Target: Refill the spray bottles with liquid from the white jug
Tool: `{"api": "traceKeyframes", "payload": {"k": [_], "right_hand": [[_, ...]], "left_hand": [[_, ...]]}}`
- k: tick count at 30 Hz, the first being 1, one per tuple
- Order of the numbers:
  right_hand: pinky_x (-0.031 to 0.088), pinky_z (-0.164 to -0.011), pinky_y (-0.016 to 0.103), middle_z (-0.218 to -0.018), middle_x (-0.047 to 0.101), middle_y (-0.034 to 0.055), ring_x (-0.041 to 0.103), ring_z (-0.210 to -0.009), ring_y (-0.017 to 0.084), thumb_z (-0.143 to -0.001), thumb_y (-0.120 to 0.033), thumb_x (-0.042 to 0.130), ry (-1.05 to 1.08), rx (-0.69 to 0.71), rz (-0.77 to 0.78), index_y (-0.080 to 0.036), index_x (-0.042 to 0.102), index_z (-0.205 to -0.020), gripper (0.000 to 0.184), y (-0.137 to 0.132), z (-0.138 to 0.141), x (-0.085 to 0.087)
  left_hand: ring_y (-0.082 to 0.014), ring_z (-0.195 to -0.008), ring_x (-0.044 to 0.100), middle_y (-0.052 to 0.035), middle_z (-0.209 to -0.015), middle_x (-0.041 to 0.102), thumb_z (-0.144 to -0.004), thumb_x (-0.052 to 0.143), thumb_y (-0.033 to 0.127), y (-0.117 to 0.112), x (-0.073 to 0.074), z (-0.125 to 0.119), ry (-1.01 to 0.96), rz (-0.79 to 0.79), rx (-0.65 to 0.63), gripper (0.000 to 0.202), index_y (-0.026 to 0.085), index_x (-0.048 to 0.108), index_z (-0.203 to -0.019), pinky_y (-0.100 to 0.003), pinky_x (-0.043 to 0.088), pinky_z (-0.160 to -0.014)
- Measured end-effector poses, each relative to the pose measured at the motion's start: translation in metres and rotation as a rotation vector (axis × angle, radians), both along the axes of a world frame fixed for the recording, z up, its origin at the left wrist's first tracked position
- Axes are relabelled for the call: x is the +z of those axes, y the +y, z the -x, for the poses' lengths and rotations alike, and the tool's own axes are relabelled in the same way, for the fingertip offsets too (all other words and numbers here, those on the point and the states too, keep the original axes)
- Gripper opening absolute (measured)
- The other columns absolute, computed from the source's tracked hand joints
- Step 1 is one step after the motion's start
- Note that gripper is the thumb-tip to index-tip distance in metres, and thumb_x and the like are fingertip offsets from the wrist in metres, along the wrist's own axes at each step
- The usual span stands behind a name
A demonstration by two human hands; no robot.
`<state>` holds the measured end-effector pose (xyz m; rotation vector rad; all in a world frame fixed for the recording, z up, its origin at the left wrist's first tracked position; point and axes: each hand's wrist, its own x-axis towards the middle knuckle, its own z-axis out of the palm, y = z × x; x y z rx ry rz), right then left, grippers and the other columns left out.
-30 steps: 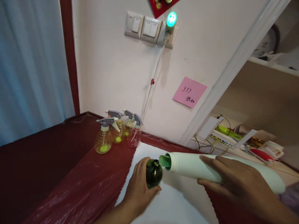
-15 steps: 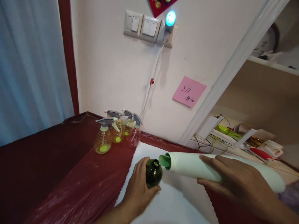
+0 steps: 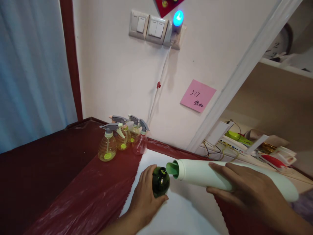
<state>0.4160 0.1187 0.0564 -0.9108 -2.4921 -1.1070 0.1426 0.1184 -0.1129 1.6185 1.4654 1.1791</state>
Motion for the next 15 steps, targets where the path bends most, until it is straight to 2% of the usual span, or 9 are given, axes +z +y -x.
{"api": "traceKeyframes", "payload": {"k": [5, 11, 15], "right_hand": [[0.056, -0.045, 0.034, -0.070, 0.067, 0.0028, 0.069, -0.054, 0.022, -0.101, -0.060, 0.042, 0.028, 0.003, 0.007, -0.018, 0.061, -0.114, 0.048, 0.0001, 0.0016, 0.0009], [0.057, -0.045, 0.036, -0.071, 0.068, 0.0031, 0.069, -0.055, 0.023, -0.101, -0.060, 0.042, 0.031, 0.006, 0.001, -0.018, 0.061, -0.114, 0.048, 0.0006, 0.0008, -0.0001], [0.056, -0.044, 0.035, -0.070, 0.067, 0.0028, 0.069, -0.054, 0.023, -0.101, -0.061, 0.042, 0.034, 0.002, 0.005, -0.018, 0.061, -0.114, 0.049, 0.0004, 0.0010, 0.0004]], "left_hand": [[-0.0307, -0.147, 0.038, -0.0178, -0.154, 0.044, -0.066, 0.077, 0.014, 0.0003, -0.0003, -0.0007, 0.007, 0.004, 0.002, 0.089, 0.013, 0.039, -0.146, -0.053, 0.024, -0.129], [-0.0301, -0.147, 0.037, -0.0166, -0.155, 0.043, -0.066, 0.077, 0.014, 0.0014, -0.0006, -0.0011, 0.019, 0.012, 0.003, 0.090, 0.016, 0.038, -0.146, -0.054, 0.024, -0.129], [-0.0293, -0.147, 0.037, -0.0175, -0.155, 0.043, -0.066, 0.077, 0.013, 0.0008, 0.0004, -0.0006, 0.019, 0.019, 0.001, 0.090, 0.013, 0.037, -0.147, -0.052, 0.024, -0.129]]}}
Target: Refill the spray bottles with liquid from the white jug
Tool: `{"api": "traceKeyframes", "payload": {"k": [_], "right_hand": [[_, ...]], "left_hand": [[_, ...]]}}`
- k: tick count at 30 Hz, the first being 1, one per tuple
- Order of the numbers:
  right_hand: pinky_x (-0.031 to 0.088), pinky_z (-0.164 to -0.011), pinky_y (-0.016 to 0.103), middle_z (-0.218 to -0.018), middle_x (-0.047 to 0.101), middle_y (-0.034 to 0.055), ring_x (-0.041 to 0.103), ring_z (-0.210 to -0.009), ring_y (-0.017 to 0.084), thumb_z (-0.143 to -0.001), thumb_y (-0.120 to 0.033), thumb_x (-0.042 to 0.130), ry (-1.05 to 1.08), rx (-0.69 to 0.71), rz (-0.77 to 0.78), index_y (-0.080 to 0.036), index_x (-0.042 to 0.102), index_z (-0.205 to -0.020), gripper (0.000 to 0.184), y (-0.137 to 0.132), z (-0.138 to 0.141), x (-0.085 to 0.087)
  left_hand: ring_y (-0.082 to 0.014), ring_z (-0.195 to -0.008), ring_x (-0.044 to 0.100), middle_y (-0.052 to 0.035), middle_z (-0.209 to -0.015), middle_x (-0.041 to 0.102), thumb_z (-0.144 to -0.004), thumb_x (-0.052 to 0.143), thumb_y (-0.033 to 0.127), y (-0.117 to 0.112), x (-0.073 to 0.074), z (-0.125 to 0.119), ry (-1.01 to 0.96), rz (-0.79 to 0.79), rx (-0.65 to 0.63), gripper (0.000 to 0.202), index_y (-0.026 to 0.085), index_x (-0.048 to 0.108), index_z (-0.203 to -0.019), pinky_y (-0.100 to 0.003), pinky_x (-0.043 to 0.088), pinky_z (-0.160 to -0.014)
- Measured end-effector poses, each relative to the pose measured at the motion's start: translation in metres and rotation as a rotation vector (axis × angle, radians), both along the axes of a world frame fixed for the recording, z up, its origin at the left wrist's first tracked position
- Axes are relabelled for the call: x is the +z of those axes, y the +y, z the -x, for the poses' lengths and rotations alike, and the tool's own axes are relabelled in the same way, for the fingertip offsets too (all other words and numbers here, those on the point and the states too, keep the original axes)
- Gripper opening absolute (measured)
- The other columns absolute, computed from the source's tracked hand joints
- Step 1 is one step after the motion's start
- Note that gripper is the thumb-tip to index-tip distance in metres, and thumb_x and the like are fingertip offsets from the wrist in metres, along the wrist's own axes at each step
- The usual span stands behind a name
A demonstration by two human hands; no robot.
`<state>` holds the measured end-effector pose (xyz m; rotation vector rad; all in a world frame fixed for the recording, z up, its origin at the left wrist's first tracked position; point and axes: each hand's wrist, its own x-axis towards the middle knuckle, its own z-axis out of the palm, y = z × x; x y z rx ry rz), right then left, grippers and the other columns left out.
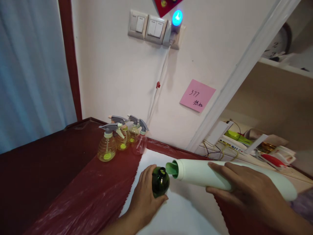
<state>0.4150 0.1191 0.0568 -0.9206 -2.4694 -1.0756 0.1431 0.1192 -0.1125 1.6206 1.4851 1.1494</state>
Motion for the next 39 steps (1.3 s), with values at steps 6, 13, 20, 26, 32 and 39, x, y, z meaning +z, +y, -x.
{"api": "traceKeyframes", "payload": {"k": [6, 13, 20, 26, 32, 39], "right_hand": [[0.056, -0.046, 0.035, -0.072, 0.068, 0.0037, 0.069, -0.056, 0.023, -0.101, -0.059, 0.043, -0.004, -0.002, 0.001, -0.017, 0.060, -0.116, 0.047, 0.0005, -0.0016, -0.0021], [0.056, -0.046, 0.036, -0.072, 0.067, 0.0041, 0.069, -0.056, 0.024, -0.102, -0.059, 0.041, -0.015, -0.021, -0.007, -0.018, 0.060, -0.115, 0.047, -0.0003, -0.0005, -0.0012], [0.053, -0.045, 0.036, -0.075, 0.070, 0.0085, 0.069, -0.055, 0.024, -0.102, -0.059, 0.039, -0.027, -0.022, -0.035, -0.016, 0.067, -0.111, 0.053, 0.0005, -0.0012, -0.0013], [0.053, -0.046, 0.036, -0.077, 0.071, 0.0089, 0.069, -0.056, 0.024, -0.103, -0.056, 0.042, -0.026, -0.005, -0.019, -0.015, 0.067, -0.113, 0.049, 0.0007, -0.0030, -0.0016], [0.053, -0.044, 0.036, -0.074, 0.069, 0.0070, 0.068, -0.055, 0.024, -0.101, -0.060, 0.042, -0.009, 0.001, -0.025, -0.016, 0.066, -0.113, 0.051, 0.0017, -0.0029, -0.0022], [0.055, -0.043, 0.037, -0.079, 0.072, 0.0112, 0.070, -0.056, 0.026, -0.101, -0.059, 0.041, -0.005, -0.007, -0.011, -0.014, 0.069, -0.110, 0.054, 0.0012, -0.0020, -0.0024]], "left_hand": [[-0.0299, -0.147, 0.037, -0.0177, -0.155, 0.042, -0.066, 0.077, 0.015, -0.0006, -0.0014, 0.0011, -0.001, -0.009, -0.006, 0.090, 0.013, 0.038, -0.147, -0.053, 0.024, -0.129], [-0.0308, -0.146, 0.039, -0.0173, -0.154, 0.045, -0.065, 0.079, 0.016, -0.0013, -0.0020, 0.0006, -0.007, -0.015, 0.002, 0.090, 0.013, 0.039, -0.146, -0.053, 0.025, -0.129], [-0.0309, -0.146, 0.039, -0.0161, -0.154, 0.045, -0.066, 0.078, 0.016, 0.0006, -0.0043, 0.0006, -0.003, -0.040, 0.007, 0.089, 0.017, 0.039, -0.146, -0.055, 0.026, -0.128], [-0.0311, -0.147, 0.038, -0.0170, -0.154, 0.044, -0.066, 0.078, 0.016, 0.0011, -0.0032, 0.0008, -0.003, -0.027, 0.005, 0.090, 0.014, 0.039, -0.147, -0.053, 0.025, -0.129], [-0.0302, -0.146, 0.039, -0.0170, -0.154, 0.045, -0.065, 0.078, 0.015, -0.0008, -0.0028, 0.0009, 0.002, -0.024, 0.001, 0.090, 0.014, 0.040, -0.147, -0.053, 0.025, -0.129], [-0.0328, -0.145, 0.041, -0.0163, -0.152, 0.047, -0.064, 0.078, 0.016, 0.0010, -0.0047, 0.0006, -0.023, -0.053, 0.017, 0.088, 0.017, 0.042, -0.145, -0.055, 0.027, -0.128]]}}
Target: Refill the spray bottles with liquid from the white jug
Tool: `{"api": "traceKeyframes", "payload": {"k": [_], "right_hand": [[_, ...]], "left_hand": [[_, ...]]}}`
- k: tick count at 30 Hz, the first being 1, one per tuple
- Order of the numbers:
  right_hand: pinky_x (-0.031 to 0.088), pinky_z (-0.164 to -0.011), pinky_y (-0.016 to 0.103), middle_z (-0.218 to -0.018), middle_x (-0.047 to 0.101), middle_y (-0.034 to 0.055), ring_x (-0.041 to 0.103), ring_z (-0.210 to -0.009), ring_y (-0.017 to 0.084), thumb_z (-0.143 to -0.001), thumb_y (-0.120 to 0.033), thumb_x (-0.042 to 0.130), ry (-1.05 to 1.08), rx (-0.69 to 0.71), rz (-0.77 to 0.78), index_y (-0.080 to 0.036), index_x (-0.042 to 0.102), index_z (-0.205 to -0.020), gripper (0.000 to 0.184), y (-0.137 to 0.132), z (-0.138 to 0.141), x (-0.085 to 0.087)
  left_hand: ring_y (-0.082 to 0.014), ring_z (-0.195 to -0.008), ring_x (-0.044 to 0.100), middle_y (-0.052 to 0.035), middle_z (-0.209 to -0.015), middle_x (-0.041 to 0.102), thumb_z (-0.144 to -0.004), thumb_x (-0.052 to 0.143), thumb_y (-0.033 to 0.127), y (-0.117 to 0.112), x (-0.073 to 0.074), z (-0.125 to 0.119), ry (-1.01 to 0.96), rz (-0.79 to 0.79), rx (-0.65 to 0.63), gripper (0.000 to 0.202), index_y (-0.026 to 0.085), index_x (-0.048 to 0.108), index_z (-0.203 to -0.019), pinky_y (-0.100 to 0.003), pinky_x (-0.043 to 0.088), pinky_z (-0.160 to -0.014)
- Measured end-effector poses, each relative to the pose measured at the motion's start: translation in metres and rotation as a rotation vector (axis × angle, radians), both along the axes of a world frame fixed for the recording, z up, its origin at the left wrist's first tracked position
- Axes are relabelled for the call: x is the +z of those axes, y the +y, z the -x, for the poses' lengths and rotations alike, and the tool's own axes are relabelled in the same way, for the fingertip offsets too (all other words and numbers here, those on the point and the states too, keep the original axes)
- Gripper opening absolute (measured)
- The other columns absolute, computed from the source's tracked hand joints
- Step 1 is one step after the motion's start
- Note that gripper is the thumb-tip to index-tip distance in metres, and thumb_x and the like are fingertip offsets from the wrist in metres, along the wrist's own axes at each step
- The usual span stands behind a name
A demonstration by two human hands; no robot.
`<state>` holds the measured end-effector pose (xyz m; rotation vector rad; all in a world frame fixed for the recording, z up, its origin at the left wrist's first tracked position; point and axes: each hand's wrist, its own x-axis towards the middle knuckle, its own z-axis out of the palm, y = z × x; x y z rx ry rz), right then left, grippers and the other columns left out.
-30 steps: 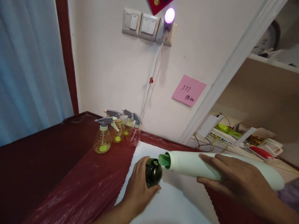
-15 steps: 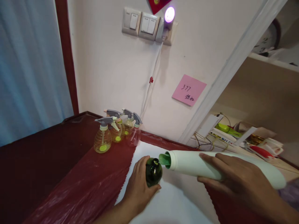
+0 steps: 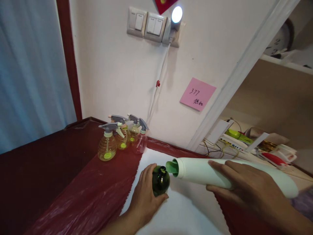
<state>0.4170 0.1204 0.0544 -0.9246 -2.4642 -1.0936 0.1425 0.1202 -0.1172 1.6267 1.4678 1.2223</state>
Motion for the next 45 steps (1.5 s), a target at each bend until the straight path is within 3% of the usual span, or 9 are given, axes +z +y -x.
{"api": "traceKeyframes", "payload": {"k": [23, 30, 37, 45], "right_hand": [[0.054, -0.049, 0.034, -0.076, 0.071, 0.0069, 0.068, -0.058, 0.023, -0.102, -0.058, 0.044, 0.000, -0.015, 0.008, -0.018, 0.066, -0.114, 0.048, -0.0003, -0.0031, -0.0027], [0.054, -0.045, 0.036, -0.075, 0.070, 0.0079, 0.068, -0.055, 0.024, -0.101, -0.059, 0.042, -0.018, 0.000, -0.004, -0.015, 0.068, -0.111, 0.052, -0.0011, -0.0011, 0.0009], [0.053, -0.048, 0.035, -0.081, 0.073, 0.0104, 0.068, -0.057, 0.023, -0.102, -0.061, 0.038, -0.023, -0.045, -0.005, -0.017, 0.071, -0.110, 0.055, -0.0010, -0.0020, -0.0016], [0.055, -0.053, 0.037, -0.080, 0.071, 0.0084, 0.069, -0.063, 0.026, -0.096, -0.052, 0.058, 0.059, -0.033, 0.085, -0.018, 0.072, -0.113, 0.040, -0.0018, -0.0055, -0.0042]], "left_hand": [[-0.0324, -0.145, 0.040, -0.0172, -0.153, 0.045, -0.066, 0.080, 0.016, 0.0008, 0.0013, -0.0001, 0.000, 0.007, -0.010, 0.089, 0.016, 0.040, -0.145, -0.057, 0.026, -0.128], [-0.0316, -0.145, 0.040, -0.0152, -0.153, 0.045, -0.067, 0.079, 0.016, 0.0015, -0.0024, 0.0000, 0.001, -0.007, -0.006, 0.088, 0.020, 0.039, -0.146, -0.057, 0.026, -0.127], [-0.0306, -0.146, 0.038, -0.0167, -0.154, 0.044, -0.067, 0.079, 0.016, 0.0004, -0.0003, -0.0006, 0.016, 0.019, -0.019, 0.089, 0.016, 0.038, -0.146, -0.055, 0.025, -0.128], [-0.0319, -0.145, 0.040, -0.0165, -0.153, 0.045, -0.066, 0.080, 0.017, 0.0003, -0.0011, 0.0002, 0.012, 0.011, -0.010, 0.090, 0.018, 0.039, -0.146, -0.057, 0.026, -0.127]]}}
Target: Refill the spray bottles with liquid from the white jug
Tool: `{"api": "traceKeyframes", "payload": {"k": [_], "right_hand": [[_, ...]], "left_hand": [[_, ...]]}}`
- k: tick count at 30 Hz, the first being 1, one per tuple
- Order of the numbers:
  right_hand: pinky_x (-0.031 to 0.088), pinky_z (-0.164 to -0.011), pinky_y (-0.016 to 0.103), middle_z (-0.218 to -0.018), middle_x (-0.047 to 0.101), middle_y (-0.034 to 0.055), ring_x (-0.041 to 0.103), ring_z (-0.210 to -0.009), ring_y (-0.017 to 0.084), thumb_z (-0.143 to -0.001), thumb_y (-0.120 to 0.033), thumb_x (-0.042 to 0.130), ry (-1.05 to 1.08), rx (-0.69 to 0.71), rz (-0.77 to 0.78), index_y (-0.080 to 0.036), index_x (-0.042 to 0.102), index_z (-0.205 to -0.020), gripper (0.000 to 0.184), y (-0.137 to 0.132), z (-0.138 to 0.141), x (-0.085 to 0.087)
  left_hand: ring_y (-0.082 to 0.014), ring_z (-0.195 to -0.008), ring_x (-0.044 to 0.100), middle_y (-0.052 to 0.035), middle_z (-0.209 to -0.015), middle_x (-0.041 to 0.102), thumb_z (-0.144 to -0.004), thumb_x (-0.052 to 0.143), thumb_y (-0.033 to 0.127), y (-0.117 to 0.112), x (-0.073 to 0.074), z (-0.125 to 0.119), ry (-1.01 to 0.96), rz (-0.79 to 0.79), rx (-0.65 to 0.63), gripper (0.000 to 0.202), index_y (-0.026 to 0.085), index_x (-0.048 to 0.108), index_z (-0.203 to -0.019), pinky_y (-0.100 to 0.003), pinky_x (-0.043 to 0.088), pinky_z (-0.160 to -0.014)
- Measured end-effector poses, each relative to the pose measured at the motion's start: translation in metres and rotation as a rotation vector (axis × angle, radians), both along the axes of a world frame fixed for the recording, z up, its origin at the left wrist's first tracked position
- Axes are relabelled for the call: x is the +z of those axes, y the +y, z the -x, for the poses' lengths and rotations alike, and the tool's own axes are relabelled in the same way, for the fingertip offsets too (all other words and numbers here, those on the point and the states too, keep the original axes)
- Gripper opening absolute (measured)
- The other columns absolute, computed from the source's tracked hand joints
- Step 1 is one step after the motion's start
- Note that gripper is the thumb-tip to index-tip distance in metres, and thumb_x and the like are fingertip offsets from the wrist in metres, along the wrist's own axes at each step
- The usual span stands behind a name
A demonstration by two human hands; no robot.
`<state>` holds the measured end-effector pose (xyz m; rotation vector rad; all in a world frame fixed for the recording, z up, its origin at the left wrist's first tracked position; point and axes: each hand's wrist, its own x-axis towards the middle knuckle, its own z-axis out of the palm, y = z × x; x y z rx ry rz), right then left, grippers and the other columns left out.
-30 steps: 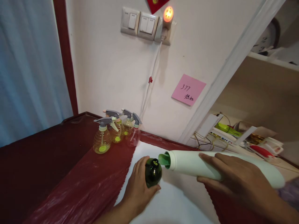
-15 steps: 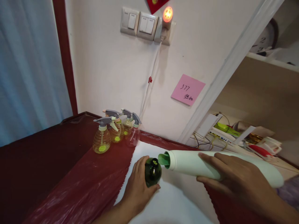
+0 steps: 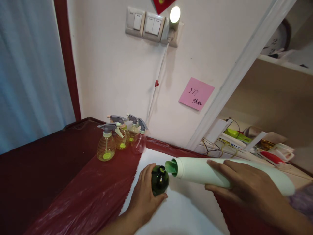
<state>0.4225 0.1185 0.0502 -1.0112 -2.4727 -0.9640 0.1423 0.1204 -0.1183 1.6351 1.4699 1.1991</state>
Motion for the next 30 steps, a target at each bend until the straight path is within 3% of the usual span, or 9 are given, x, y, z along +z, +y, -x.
{"api": "traceKeyframes", "payload": {"k": [7, 13, 17, 21, 26, 30], "right_hand": [[0.053, -0.050, 0.035, -0.078, 0.070, 0.0056, 0.069, -0.060, 0.023, -0.098, -0.061, 0.049, 0.040, 0.006, -0.025, -0.017, 0.069, -0.114, 0.051, 0.002, -0.001, -0.009], [0.055, -0.055, 0.030, -0.082, 0.074, 0.0034, 0.071, -0.065, 0.020, -0.096, -0.063, 0.054, 0.250, -0.009, 0.103, -0.019, 0.066, -0.117, 0.050, 0.003, -0.006, -0.028], [0.060, -0.065, 0.030, -0.096, 0.079, 0.0043, 0.076, -0.078, 0.021, -0.088, -0.058, 0.069, 0.508, -0.069, 0.245, -0.023, 0.067, -0.118, 0.047, 0.009, -0.013, -0.035], [0.060, -0.068, 0.033, -0.100, 0.080, 0.0048, 0.075, -0.081, 0.023, -0.079, -0.052, 0.077, 0.818, -0.164, 0.373, -0.024, 0.071, -0.111, 0.044, 0.018, -0.013, -0.026], [0.055, -0.070, 0.035, -0.094, 0.077, 0.0051, 0.069, -0.082, 0.025, -0.056, -0.053, 0.089, 1.444, -0.135, 0.350, -0.022, 0.075, -0.095, 0.052, 0.039, 0.001, -0.018], [0.054, -0.070, 0.036, -0.093, 0.075, 0.0062, 0.067, -0.082, 0.024, -0.058, -0.060, 0.086, 1.670, -0.064, 0.319, -0.021, 0.071, -0.096, 0.056, 0.063, 0.016, -0.033]], "left_hand": [[-0.0315, -0.146, 0.039, -0.0154, -0.153, 0.044, -0.069, 0.078, 0.018, 0.000, -0.002, 0.000, 0.006, -0.016, 0.002, 0.087, 0.018, 0.038, -0.146, -0.056, 0.026, -0.128], [-0.0311, -0.144, 0.040, -0.0141, -0.152, 0.044, -0.071, 0.075, 0.019, 0.002, -0.006, 0.002, -0.008, -0.047, 0.009, 0.085, 0.021, 0.034, -0.146, -0.057, 0.027, -0.126], [-0.0315, -0.143, 0.040, -0.0130, -0.150, 0.045, -0.071, 0.073, 0.021, 0.004, -0.007, 0.002, -0.007, -0.057, 0.017, 0.083, 0.023, 0.035, -0.144, -0.059, 0.026, -0.126], [-0.0330, -0.144, 0.038, -0.0138, -0.151, 0.044, -0.072, 0.072, 0.028, 0.006, -0.007, 0.004, -0.001, -0.062, 0.010, 0.081, 0.022, 0.034, -0.144, -0.060, 0.025, -0.125], [-0.0341, -0.141, 0.042, -0.0145, -0.149, 0.047, -0.071, 0.074, 0.036, 0.011, -0.009, 0.007, 0.010, -0.069, 0.032, 0.082, 0.020, 0.038, -0.143, -0.060, 0.029, -0.124], [-0.0364, -0.139, 0.045, -0.0173, -0.147, 0.049, -0.071, 0.073, 0.040, 0.017, -0.012, 0.008, 0.032, -0.104, 0.044, 0.083, 0.017, 0.039, -0.143, -0.062, 0.031, -0.122]]}}
